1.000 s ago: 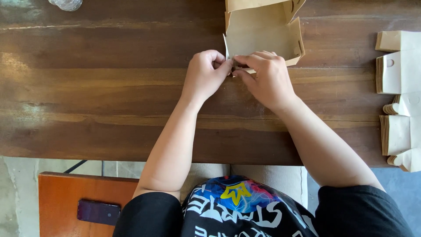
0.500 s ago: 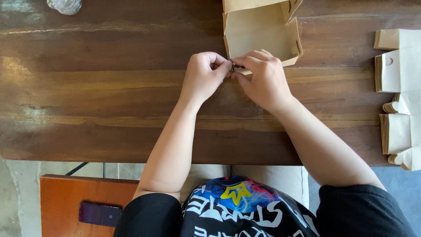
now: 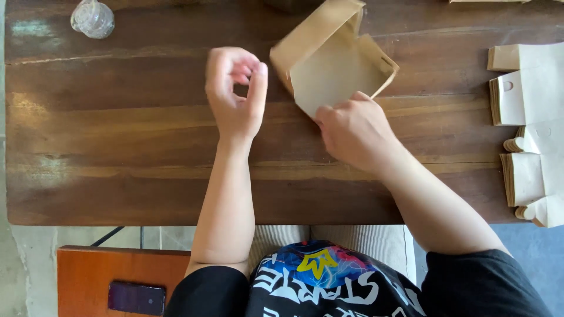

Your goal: The person assembles a flat cardboard box by folding and interlocking its side flaps and tabs. They then place the finished box aside and pick up a small plastic container from the table.

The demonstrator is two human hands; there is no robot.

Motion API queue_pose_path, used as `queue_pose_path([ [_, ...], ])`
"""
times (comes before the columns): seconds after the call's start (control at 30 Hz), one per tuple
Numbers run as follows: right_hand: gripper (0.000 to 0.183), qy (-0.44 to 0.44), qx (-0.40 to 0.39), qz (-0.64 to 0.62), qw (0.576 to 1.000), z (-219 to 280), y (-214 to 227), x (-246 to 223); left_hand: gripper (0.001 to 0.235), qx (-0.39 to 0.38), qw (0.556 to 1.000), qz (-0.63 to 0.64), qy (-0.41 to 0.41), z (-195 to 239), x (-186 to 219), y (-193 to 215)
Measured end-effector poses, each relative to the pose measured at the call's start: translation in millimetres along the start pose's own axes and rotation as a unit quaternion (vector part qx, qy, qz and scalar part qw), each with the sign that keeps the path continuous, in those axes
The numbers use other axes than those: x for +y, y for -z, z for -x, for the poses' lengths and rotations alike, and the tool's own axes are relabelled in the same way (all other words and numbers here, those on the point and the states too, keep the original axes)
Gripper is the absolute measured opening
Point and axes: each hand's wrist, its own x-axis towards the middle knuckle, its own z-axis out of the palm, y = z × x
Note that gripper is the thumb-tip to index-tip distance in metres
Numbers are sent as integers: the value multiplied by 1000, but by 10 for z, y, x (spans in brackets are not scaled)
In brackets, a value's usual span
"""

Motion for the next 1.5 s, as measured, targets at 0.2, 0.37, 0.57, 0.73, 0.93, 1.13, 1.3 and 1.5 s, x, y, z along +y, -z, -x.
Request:
queue_pose_path([
  [0.2, 32, -101, -272, 132, 948, 148, 356, 227, 35, -53, 995, -28, -82, 15, -98, 79],
  [0.37, 23, -130, -197, 219, 947, 198, 297, 604, 48, -173, 983, 0, -59, 42, -155, 65],
  [0.57, 36, -130, -142, 124, 973, 181, 323, 859, 62, -269, 963, 26, -14, 125, -279, -143],
  [0.73, 48, -112, -134, 77, 982, 113, 324, 896, 56, -234, 971, 32, -24, 69, -331, -212],
  [0.93, 34, 5, 102, 29, 994, 104, 141, 1169, 61, -298, 954, 30, 1, 60, -38, 42],
  [1.13, 32, -36, 117, -20, 992, 136, 458, 841, 24, -370, 923, -97, 30, 122, 404, 409],
  [1.3, 35, -70, 49, -43, 995, 195, 414, 520, 18, -353, 934, -45, 0, 446, 321, 581],
  [1.5, 43, -90, 17, -56, 994, 241, 192, 173, 53, -242, 886, -337, -207, 524, 86, 305],
])
